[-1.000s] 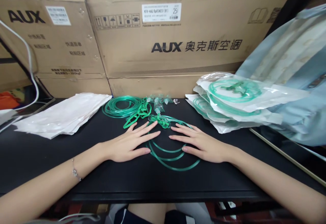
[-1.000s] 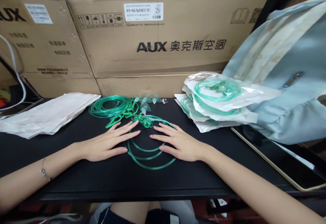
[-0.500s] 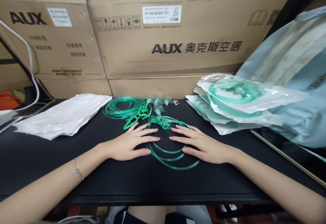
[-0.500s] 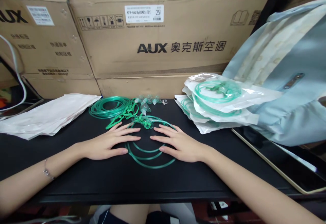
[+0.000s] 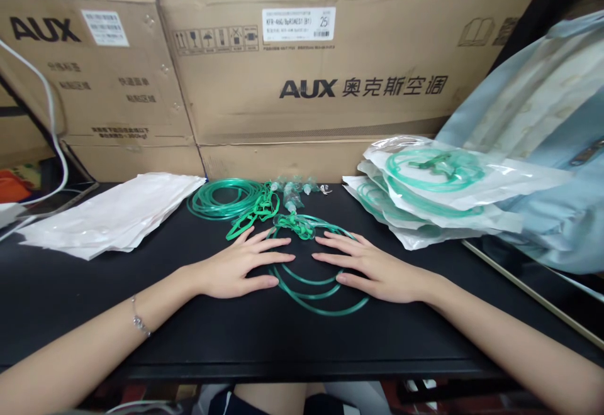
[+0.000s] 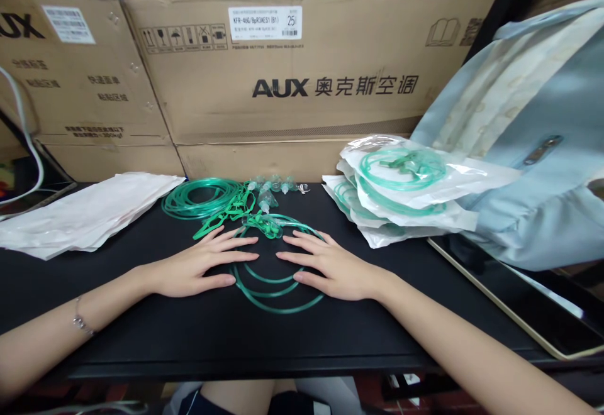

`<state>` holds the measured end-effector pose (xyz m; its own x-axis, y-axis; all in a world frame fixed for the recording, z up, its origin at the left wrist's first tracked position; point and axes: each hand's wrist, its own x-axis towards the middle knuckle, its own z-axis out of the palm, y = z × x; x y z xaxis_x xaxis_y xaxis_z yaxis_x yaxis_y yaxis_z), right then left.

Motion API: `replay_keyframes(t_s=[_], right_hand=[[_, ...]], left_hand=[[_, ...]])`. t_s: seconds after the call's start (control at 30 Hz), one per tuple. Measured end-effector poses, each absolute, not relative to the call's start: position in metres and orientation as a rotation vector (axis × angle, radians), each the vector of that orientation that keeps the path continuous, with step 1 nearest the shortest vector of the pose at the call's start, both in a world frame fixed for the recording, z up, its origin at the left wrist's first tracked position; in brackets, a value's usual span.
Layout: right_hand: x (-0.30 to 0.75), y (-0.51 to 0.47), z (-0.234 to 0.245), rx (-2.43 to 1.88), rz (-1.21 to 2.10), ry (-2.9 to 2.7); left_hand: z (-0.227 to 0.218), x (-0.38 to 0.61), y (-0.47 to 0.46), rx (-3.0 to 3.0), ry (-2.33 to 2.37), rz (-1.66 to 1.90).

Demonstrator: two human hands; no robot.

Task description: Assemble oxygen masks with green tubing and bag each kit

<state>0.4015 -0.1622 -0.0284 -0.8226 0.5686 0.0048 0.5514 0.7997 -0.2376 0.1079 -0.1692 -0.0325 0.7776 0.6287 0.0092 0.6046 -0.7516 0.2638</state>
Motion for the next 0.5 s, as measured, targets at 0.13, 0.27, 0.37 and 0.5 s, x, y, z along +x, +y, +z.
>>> replay_keyframes(t_s=[0.13, 0.27, 0.37, 0.5], right_hand=[[0.4018, -0.1627, -0.0287, -0.912, 0.348, -2.914], [0.4014, -0.1627, -0.0279, -0.927, 0.353, -2.950], [0.4000, -0.1630, -0.0265, -0.945, 0.358, -2.976], [0.3990, -0.1640, -0.0260, -0.942, 0.373, -2.958]], left_hand=[[-0.0325, 0.1078, -0.1692, 2.727, 0.967, 0.135], [-0.0320, 0.1069, -0.1675, 2.744, 0.967, 0.122], [-0.0326, 0.1079, -0.1682, 2.783, 0.959, 0.107], [-0.0345, 0.1110, -0.1755, 2.944, 0.991, 0.219]])
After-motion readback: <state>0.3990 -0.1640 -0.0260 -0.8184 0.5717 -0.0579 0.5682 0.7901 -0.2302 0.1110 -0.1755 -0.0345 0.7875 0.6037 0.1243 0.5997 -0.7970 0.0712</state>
